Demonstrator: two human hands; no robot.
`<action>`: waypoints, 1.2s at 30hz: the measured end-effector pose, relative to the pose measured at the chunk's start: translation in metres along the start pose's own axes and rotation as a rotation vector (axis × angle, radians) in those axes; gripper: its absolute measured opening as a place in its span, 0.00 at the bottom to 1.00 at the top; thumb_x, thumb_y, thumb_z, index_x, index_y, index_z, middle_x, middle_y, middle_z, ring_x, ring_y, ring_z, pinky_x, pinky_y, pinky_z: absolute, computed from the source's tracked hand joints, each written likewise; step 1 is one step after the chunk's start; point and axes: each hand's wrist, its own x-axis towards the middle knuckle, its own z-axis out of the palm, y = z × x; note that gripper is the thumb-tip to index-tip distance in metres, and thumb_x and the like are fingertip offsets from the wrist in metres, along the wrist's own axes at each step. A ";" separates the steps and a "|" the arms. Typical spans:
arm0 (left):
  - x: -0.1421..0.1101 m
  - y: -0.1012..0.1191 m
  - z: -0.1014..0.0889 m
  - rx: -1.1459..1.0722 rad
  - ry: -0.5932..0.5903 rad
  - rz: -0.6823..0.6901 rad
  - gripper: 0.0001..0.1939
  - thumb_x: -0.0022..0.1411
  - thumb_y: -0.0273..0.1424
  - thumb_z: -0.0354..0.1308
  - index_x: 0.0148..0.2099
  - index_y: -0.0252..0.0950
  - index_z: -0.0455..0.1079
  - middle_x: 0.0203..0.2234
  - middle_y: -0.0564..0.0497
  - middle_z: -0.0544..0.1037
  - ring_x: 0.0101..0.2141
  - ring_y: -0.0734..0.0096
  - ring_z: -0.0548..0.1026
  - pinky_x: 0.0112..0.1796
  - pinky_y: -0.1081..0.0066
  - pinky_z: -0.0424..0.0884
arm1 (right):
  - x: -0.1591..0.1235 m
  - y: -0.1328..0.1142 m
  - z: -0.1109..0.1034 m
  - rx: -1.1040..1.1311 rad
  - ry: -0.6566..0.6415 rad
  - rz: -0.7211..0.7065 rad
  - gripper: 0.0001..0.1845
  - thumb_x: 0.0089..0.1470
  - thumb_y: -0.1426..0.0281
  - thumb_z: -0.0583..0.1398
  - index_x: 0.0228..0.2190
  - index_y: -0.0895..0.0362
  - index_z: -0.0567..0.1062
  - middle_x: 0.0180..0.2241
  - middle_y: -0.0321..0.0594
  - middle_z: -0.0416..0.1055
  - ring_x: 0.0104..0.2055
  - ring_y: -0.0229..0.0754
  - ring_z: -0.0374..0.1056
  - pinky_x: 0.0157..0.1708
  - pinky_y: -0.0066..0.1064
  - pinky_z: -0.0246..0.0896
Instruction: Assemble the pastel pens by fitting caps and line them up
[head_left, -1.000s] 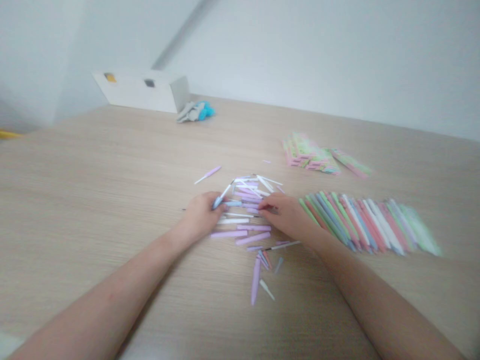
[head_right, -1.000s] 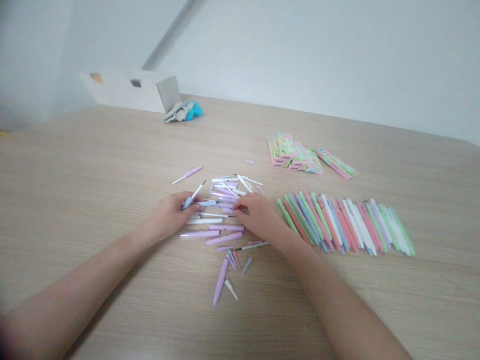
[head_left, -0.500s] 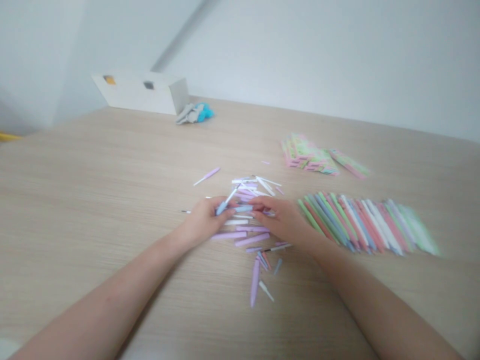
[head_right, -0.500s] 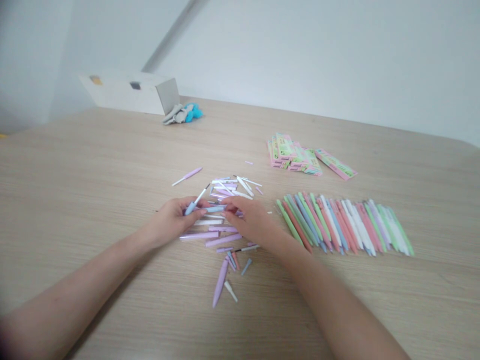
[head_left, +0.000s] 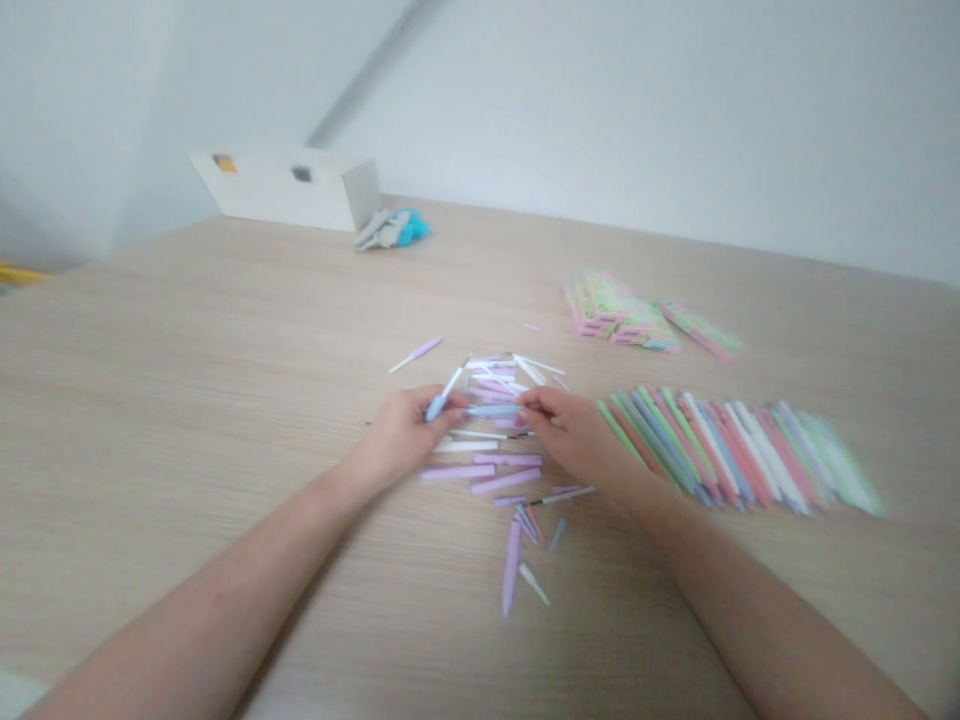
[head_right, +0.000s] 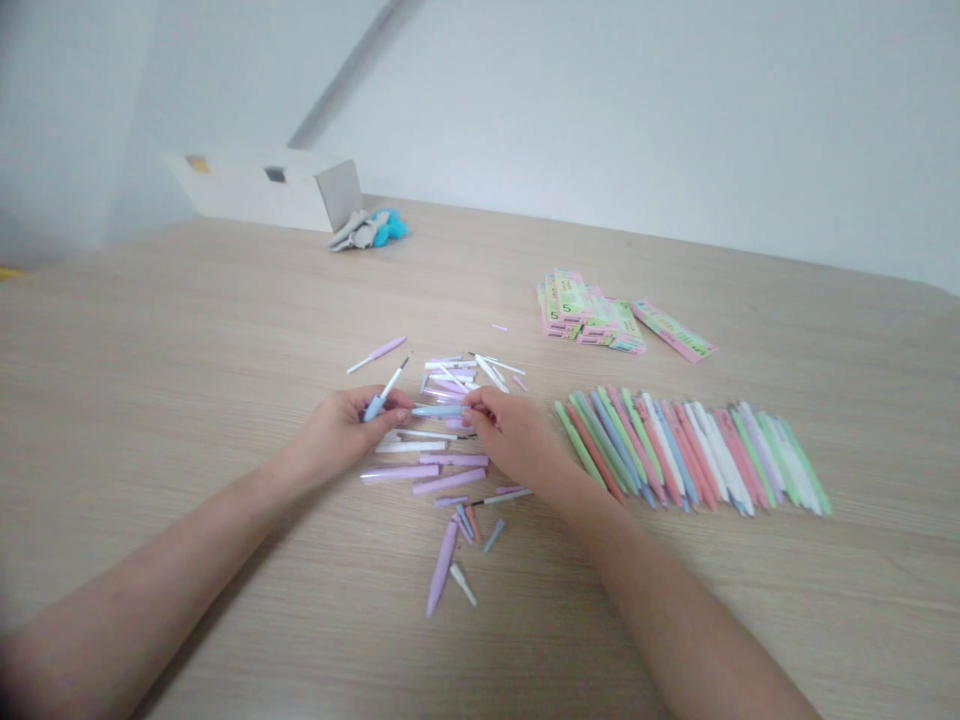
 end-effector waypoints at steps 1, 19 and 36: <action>0.001 -0.001 0.000 -0.010 0.021 0.001 0.12 0.58 0.37 0.55 0.37 0.34 0.74 0.27 0.52 0.76 0.29 0.69 0.72 0.33 0.71 0.64 | 0.001 0.002 0.000 0.007 0.030 0.014 0.07 0.53 0.72 0.57 0.35 0.56 0.74 0.28 0.35 0.75 0.30 0.38 0.68 0.32 0.28 0.58; 0.002 -0.001 0.000 -0.103 -0.006 0.010 0.14 0.57 0.38 0.56 0.39 0.33 0.74 0.25 0.52 0.74 0.25 0.73 0.67 0.27 0.74 0.61 | 0.002 0.009 -0.009 0.757 -0.152 0.156 0.10 0.51 0.63 0.61 0.34 0.56 0.75 0.26 0.34 0.74 0.29 0.35 0.68 0.36 0.29 0.61; -0.009 0.017 -0.001 -0.451 -0.201 -0.032 0.14 0.57 0.39 0.59 0.38 0.31 0.71 0.11 0.61 0.59 0.12 0.85 0.51 0.16 0.78 0.44 | 0.004 0.003 -0.005 0.625 -0.165 0.166 0.11 0.49 0.64 0.61 0.33 0.58 0.72 0.26 0.35 0.73 0.30 0.37 0.69 0.35 0.30 0.62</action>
